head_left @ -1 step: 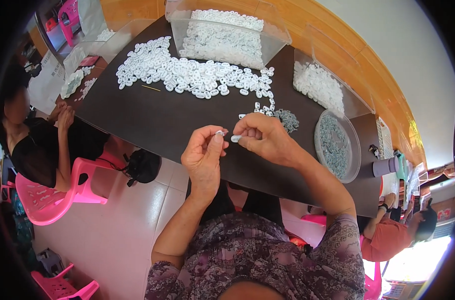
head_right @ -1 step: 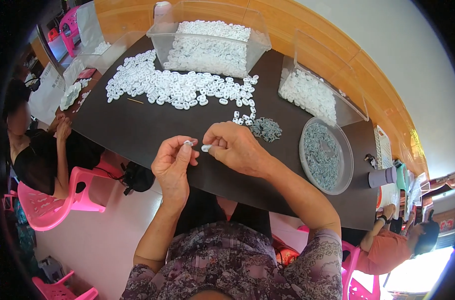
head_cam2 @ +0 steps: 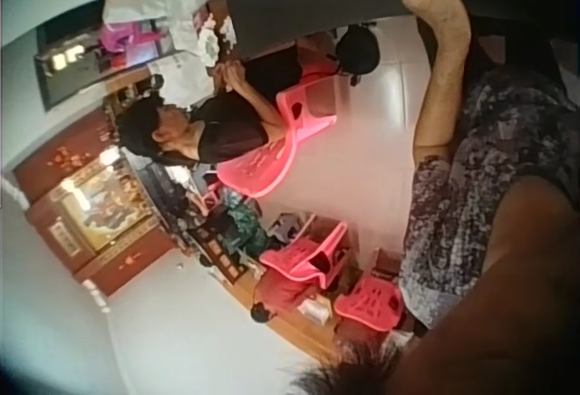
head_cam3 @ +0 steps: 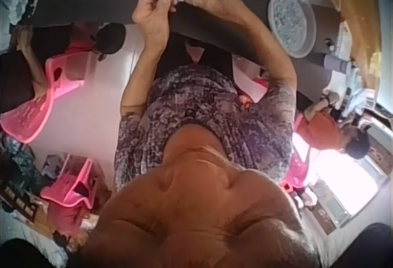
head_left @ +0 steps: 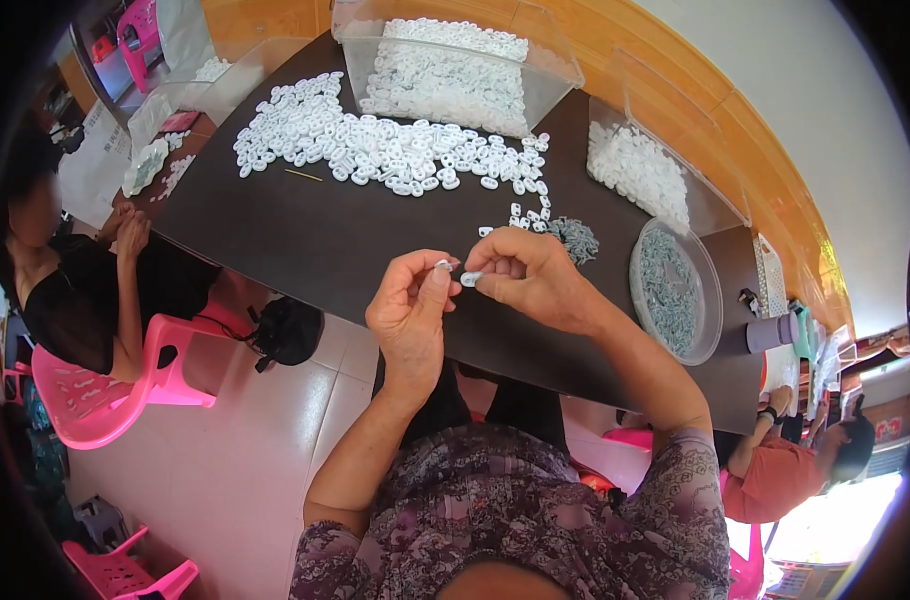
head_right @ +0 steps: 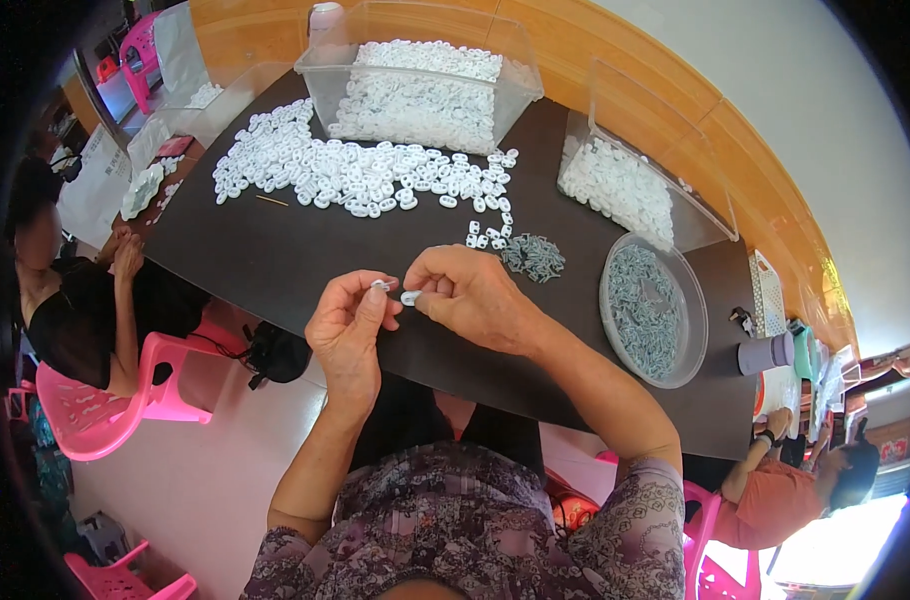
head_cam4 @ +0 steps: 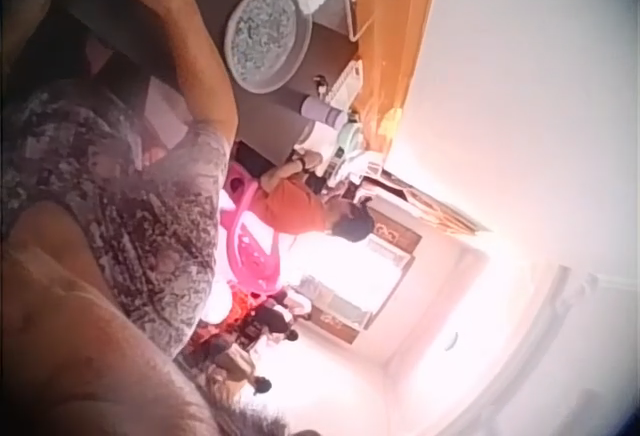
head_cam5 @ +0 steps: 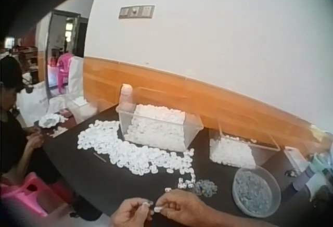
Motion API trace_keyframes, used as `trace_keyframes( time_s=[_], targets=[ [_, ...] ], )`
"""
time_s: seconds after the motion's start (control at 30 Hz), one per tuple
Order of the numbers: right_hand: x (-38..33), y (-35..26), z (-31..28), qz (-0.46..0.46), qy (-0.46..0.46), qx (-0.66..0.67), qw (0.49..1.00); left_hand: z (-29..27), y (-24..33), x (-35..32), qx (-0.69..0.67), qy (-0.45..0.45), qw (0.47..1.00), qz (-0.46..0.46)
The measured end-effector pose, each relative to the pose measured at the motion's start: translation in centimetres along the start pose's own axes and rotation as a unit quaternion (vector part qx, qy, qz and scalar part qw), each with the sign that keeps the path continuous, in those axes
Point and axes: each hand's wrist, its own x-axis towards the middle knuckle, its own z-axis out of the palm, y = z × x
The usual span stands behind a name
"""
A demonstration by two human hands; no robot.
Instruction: The recorder is manually assembling small white plastic components by inserting grey pins into them.
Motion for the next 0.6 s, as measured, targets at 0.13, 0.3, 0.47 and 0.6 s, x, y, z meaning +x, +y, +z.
trace_keyframes(
  time_s=[0.13, 0.3, 0.47, 0.6],
  targets=[
    [-0.4, -0.4, 0.8, 0.046, -0.012, 0.119, 0.992, -0.1, -0.4, -0.9, -0.037, -0.006, 0.999, -0.006],
    [-1.2, 0.1, 2.9, 0.051, 0.017, 0.257, 0.965, 0.1, 0.0, -1.8, -0.051, 0.030, 0.998, -0.005],
    [-2.0, -0.1, 4.8, 0.037, 0.063, 0.290, 0.954, -0.4, -0.4, -2.4, -0.058, 0.048, 0.997, -0.015],
    [-2.1, -0.6, 5.1, 0.031, 0.101, 0.244, 0.964, -0.8, -0.3, -2.3, -0.021, 0.056, 0.998, -0.017]
  ],
)
